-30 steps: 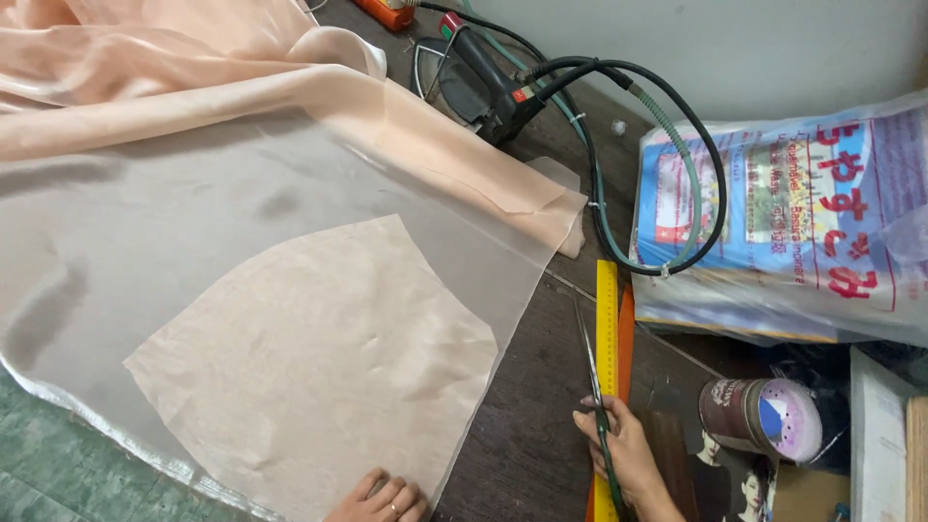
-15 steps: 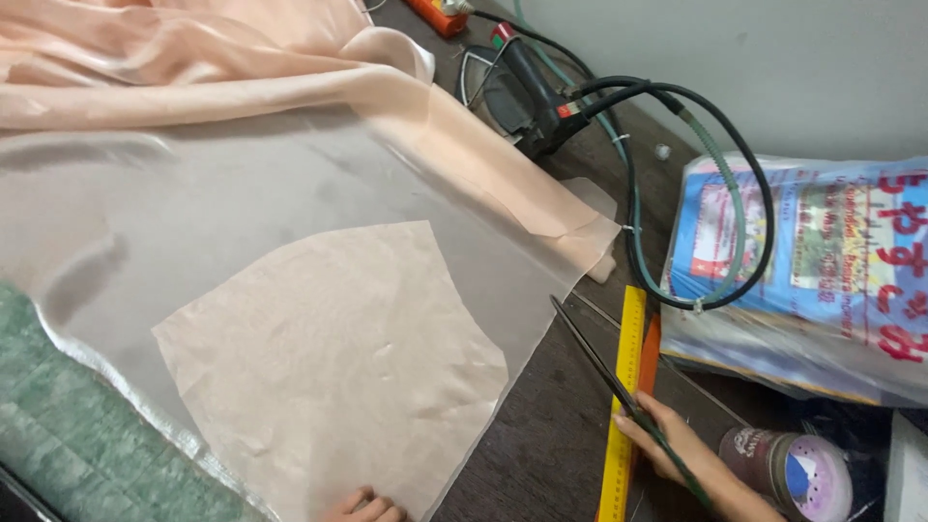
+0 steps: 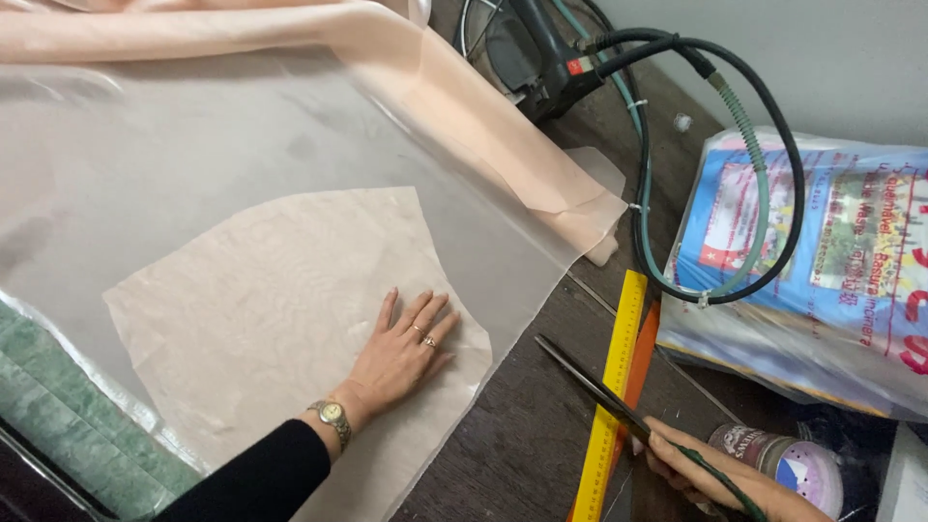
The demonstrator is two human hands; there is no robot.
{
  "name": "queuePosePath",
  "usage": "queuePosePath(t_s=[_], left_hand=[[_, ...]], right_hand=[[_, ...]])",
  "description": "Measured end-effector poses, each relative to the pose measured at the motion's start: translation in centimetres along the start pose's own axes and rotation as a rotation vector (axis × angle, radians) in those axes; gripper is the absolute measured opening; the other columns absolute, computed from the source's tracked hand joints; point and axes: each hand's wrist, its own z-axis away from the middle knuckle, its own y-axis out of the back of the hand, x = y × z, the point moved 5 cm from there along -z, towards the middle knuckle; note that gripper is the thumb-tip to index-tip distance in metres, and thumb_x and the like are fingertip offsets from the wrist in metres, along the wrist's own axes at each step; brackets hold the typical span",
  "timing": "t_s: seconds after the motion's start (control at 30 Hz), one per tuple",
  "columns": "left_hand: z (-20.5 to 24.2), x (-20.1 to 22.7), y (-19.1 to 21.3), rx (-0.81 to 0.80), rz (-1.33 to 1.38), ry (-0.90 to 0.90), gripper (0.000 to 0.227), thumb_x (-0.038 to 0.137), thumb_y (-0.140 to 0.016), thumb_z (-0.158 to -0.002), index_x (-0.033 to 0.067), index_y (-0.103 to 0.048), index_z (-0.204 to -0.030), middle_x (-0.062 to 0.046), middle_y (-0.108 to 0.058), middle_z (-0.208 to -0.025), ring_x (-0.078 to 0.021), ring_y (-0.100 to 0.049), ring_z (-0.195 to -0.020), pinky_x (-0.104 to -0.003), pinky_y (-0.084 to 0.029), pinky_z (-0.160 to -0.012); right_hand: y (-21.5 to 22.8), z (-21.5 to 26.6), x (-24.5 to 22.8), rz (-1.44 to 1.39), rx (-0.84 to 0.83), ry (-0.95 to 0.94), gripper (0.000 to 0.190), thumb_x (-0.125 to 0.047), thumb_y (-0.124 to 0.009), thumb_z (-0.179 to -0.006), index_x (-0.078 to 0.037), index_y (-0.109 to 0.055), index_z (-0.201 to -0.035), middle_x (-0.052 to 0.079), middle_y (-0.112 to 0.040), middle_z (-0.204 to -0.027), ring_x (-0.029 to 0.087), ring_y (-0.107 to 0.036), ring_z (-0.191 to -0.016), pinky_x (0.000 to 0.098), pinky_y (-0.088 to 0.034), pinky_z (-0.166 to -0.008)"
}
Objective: The person measures and marks a piece of light pink fabric using a yellow ruler and a blue marker. They then use a pair of scissors to cut the fabric along the marked lines, following a pattern shape.
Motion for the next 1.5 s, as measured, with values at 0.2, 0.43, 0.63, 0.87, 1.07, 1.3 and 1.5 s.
queuePosePath(t_s=[0.2,0.43,0.63,0.87,1.07,1.3,1.5], left_hand=[[0.6,0.3,-1.5,-0.071,0.007,-0.045,0.061,0.052,-0.040,-0.096,0.0140,-0.040,-0.143,-0.013,-0.039,-0.148,-0.0331,-0.034,-0.138,-0.061,-0.011,-0.114],[0.3,0.7,-0.4,-0.038,0.001,-0.058,0.060,0.052,-0.039,-0.096,0.0135,-0.042,-0.142,-0.014,-0.042,-0.147,-0.0337,-0.036,-0.137,-0.063,-0.012,-0.114],[0.1,0.8,0.0,-0.028,-0.006,-0.071,0.055,0.054,-0.041,-0.095,0.0225,-0.047,-0.139,-0.015,-0.043,-0.145,-0.0356,-0.039,-0.134,-0.066,-0.017,-0.110],[0.1,0.8,0.2,-0.023,0.025,-0.067,0.053,0.053,-0.042,-0.095,0.0209,-0.050,-0.136,-0.016,-0.045,-0.142,-0.0365,-0.039,-0.133,-0.067,-0.016,-0.110],[0.2,0.8,-0.1,-0.030,0.037,-0.063,0.053,0.052,-0.042,-0.095,0.0211,-0.050,-0.137,-0.016,-0.045,-0.143,-0.0363,-0.039,-0.133,-0.067,-0.015,-0.110],[0.0,0.8,0.3,-0.043,0.008,-0.071,0.054,0.052,-0.041,-0.095,0.0208,-0.048,-0.139,-0.017,-0.042,-0.145,-0.0373,-0.038,-0.133,-0.067,-0.015,-0.110],[0.1,0.7,0.0,-0.077,0.081,-0.054,0.055,0.053,-0.038,-0.096,0.0202,-0.047,-0.140,-0.018,-0.041,-0.145,-0.0383,-0.035,-0.135,-0.067,-0.010,-0.110]], right_hand=[[-3.6,-2.3,-6.2,-0.125,0.181,-0.609,0.063,-0.049,-0.039,-0.087,-0.044,-0.032,-0.149,-0.012,-0.063,-0.137,0.002,-0.058,-0.125,0.0190,-0.045,-0.088],[-2.2,-10.4,0.3,0.296,0.081,-0.143,0.069,-0.053,-0.037,-0.089,-0.015,-0.030,-0.146,-0.005,-0.055,-0.143,0.007,-0.044,-0.136,0.0245,-0.023,-0.117],[-3.0,-10.7,-3.1,0.391,0.057,-0.247,0.083,-0.066,-0.030,-0.085,-0.017,-0.016,-0.151,0.003,-0.011,-0.160,0.017,-0.011,-0.149,0.0324,-0.006,-0.121],[-3.3,-10.1,-3.8,0.464,0.080,-0.233,0.078,-0.064,-0.032,-0.088,-0.017,-0.020,-0.150,0.003,-0.021,-0.158,0.017,-0.019,-0.147,0.0319,-0.010,-0.121],[-3.3,-10.8,-2.1,0.468,0.063,-0.185,0.079,-0.063,-0.032,-0.090,-0.012,-0.020,-0.149,0.007,-0.022,-0.157,0.019,-0.020,-0.147,0.0334,-0.013,-0.120],[-3.5,-10.2,-3.3,0.422,-0.030,-0.255,0.082,-0.067,-0.027,-0.087,-0.017,-0.013,-0.151,0.002,-0.018,-0.159,0.019,-0.022,-0.147,0.0346,-0.018,-0.120],[-3.0,-12.0,0.1,0.468,0.074,-0.164,0.071,-0.060,-0.037,-0.091,-0.015,-0.029,-0.145,0.001,-0.037,-0.152,0.014,-0.037,-0.141,0.0268,-0.026,-0.116]])
